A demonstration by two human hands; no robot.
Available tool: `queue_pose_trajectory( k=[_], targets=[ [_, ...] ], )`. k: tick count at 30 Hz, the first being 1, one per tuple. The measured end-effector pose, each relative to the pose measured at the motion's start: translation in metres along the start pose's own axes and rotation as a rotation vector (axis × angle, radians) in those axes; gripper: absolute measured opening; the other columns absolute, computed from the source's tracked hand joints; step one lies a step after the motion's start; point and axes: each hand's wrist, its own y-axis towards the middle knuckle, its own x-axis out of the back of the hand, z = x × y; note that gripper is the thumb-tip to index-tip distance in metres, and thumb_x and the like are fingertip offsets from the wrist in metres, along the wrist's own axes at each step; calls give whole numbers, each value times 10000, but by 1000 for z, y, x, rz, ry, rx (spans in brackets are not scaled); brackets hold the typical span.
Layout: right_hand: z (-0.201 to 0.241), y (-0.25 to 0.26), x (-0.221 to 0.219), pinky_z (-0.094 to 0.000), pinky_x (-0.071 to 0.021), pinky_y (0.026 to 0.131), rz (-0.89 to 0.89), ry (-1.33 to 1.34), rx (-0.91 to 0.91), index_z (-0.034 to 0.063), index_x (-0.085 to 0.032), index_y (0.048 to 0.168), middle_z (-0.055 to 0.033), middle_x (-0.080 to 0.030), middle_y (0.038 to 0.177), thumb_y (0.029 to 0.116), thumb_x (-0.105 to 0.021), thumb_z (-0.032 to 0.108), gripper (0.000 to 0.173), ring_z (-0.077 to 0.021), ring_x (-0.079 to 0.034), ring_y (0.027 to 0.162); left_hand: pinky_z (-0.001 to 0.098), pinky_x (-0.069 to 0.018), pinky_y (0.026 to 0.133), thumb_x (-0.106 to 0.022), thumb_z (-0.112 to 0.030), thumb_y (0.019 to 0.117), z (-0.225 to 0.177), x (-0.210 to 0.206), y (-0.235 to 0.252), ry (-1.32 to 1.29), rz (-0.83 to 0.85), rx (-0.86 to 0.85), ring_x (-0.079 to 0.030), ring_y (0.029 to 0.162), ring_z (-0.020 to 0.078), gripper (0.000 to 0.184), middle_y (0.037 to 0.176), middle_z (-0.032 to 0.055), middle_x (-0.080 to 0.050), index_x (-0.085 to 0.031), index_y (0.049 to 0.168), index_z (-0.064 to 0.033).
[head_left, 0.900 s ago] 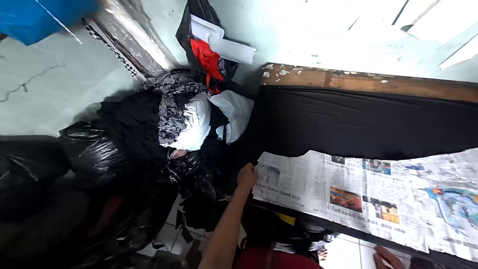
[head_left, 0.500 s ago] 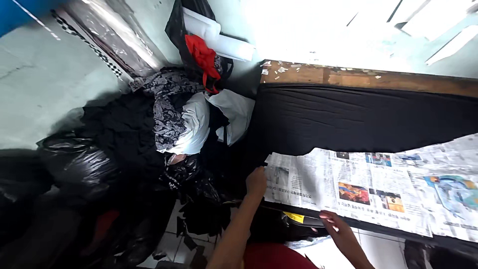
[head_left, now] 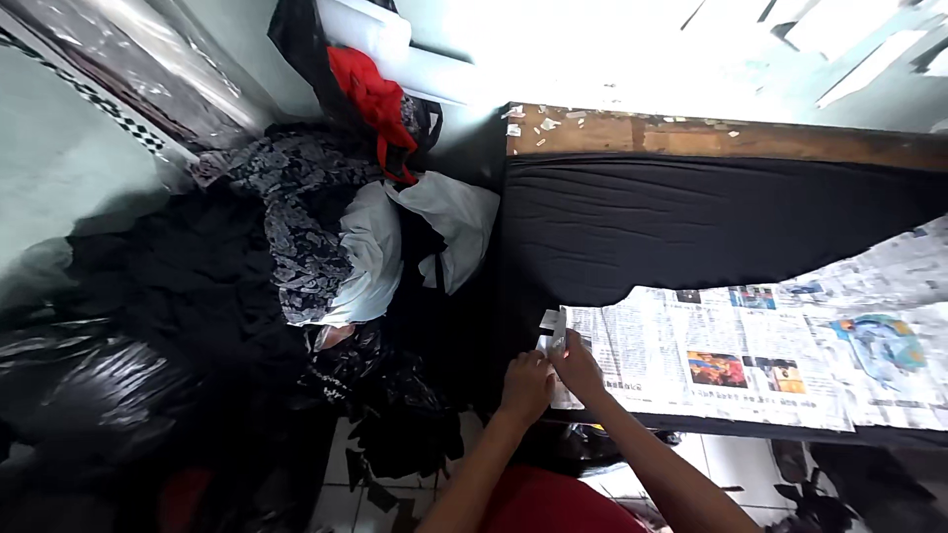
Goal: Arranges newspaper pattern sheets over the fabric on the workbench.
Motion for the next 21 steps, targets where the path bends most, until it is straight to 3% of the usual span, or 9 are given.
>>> queue_pose_trajectory(
  k=[2,4,8,12,16,21],
  targets=[
    [3,1,-4,-588,-528,950,-1,-36,-38,125,-317,1582,-195,-676,1254,1039,-510,263,592,-376,-675,1130,461,-465,1076,-497,-236,1026,8,3,-2,-131,-82,34,-580,1287,291,338,1366,118,-636,-711,1241,-85],
    [2,-3,-4,-589,-521,972,1,-18,-39,97,-345,1566,-210,-659,1284,1036,-504,204,564,-379,-665,1154,424,-478,1081,-498,-179,1022,10,9,1,-282,-137,109,-598,1262,282,319,1341,139,-641,-692,1238,-46],
    [-2,-12,-4,-577,-512,988,15,6,-43,72,-371,1550,-216,-660,1272,1041,-501,203,541,-376,-664,1150,404,-545,995,-559,-133,1003,11,13,13,-587,-147,255,-630,1202,289,373,1357,211,-589,-585,1349,2],
    [-2,-14,-3,-564,-509,997,66,22,-19,61,-364,1554,-216,-654,1283,1039,-494,197,548,-366,-664,1150,401,-511,1045,-600,-115,993,11,18,23,-746,-124,300,-614,1235,288,413,1384,233,-574,-544,1373,36],
    [-3,-16,-4,-563,-505,1012,92,58,-4,49,-354,1560,-225,-645,1302,1031,-502,188,567,-368,-657,1166,401,-549,987,-617,-95,975,13,22,29,-696,-38,307,-663,1146,272,434,1342,216,-608,-532,1382,29],
    [-10,-14,-4,-544,-515,1003,82,99,-3,63,-377,1549,-206,-659,1272,1033,-523,227,562,-342,-668,1141,481,-559,936,-568,-137,1002,12,30,34,-440,124,328,-706,1028,276,439,1147,144,-714,-516,1428,-46]
  ],
)
